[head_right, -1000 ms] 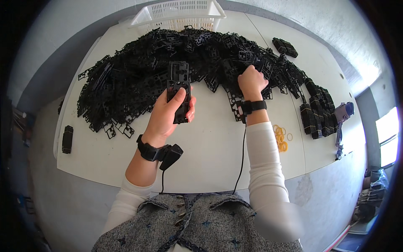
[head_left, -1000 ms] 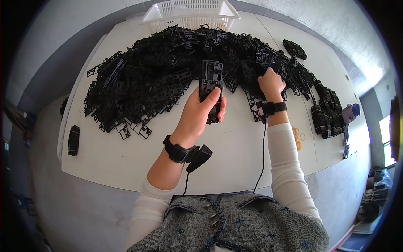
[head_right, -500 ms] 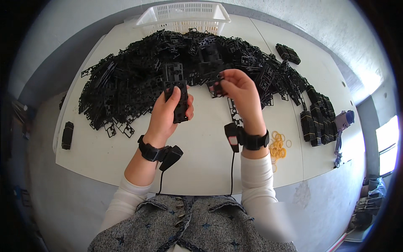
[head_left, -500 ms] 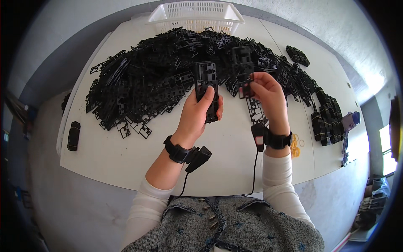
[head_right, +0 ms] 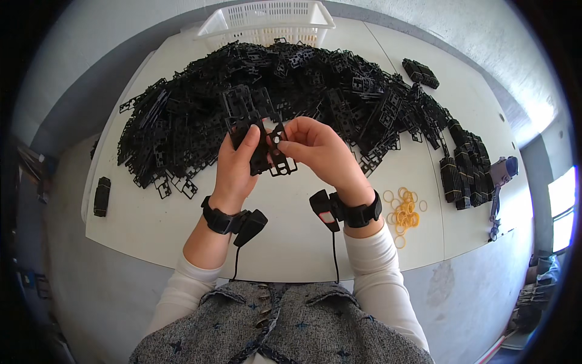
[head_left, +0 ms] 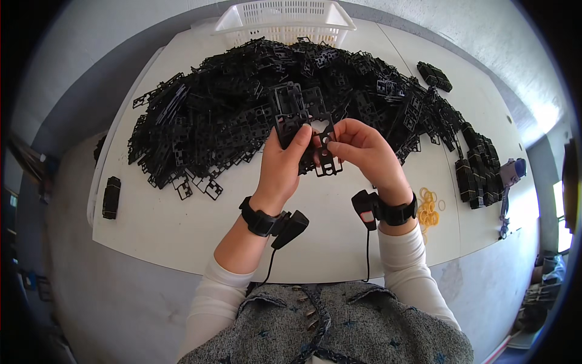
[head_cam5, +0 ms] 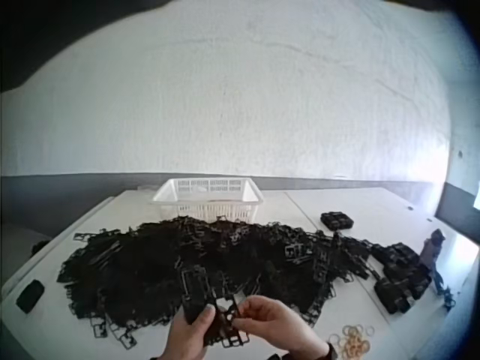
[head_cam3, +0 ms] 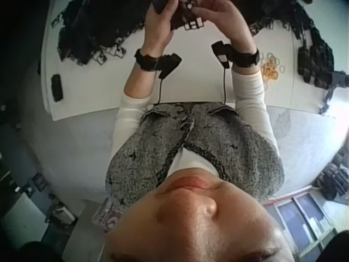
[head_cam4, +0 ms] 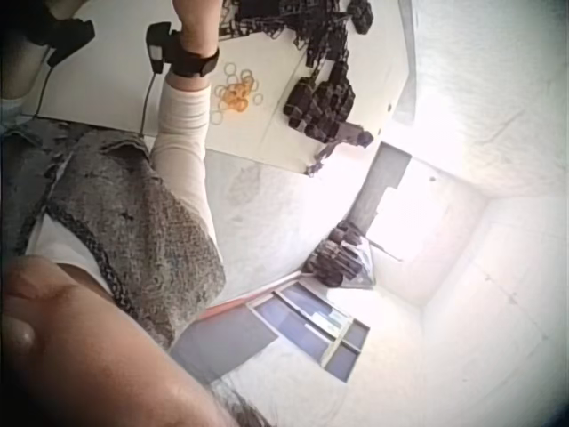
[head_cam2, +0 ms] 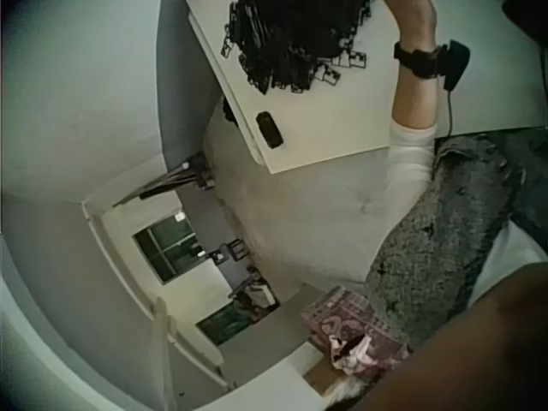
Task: The person secures a stack of black plastic components with rubber bands by hand, sets it aside, and then gathers individual plastic components from a pile to assemble a new stack.
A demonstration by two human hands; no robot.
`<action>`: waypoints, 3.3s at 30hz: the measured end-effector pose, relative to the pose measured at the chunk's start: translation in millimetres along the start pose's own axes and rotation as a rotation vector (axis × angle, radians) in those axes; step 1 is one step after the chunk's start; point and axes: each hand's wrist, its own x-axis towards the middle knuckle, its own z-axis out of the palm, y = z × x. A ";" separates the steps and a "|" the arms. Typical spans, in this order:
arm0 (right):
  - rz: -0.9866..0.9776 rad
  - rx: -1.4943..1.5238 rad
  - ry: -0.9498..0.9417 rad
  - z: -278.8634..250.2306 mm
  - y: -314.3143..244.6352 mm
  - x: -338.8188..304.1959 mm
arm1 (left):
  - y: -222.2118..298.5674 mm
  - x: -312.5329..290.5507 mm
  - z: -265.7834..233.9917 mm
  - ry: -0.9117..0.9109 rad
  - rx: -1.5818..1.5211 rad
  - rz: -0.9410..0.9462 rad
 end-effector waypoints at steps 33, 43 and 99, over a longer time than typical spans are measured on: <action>-0.155 0.286 0.434 -0.4 -1.7 5.4 | -5.5 -2.4 1.3 -0.053 -0.135 0.047; -0.540 -0.506 0.632 -3.8 0.2 7.8 | 9.9 1.0 -6.8 -0.041 0.131 -0.018; -0.134 -0.121 0.272 25.1 3.2 -3.0 | -16.6 -4.5 -3.1 -0.196 0.001 0.127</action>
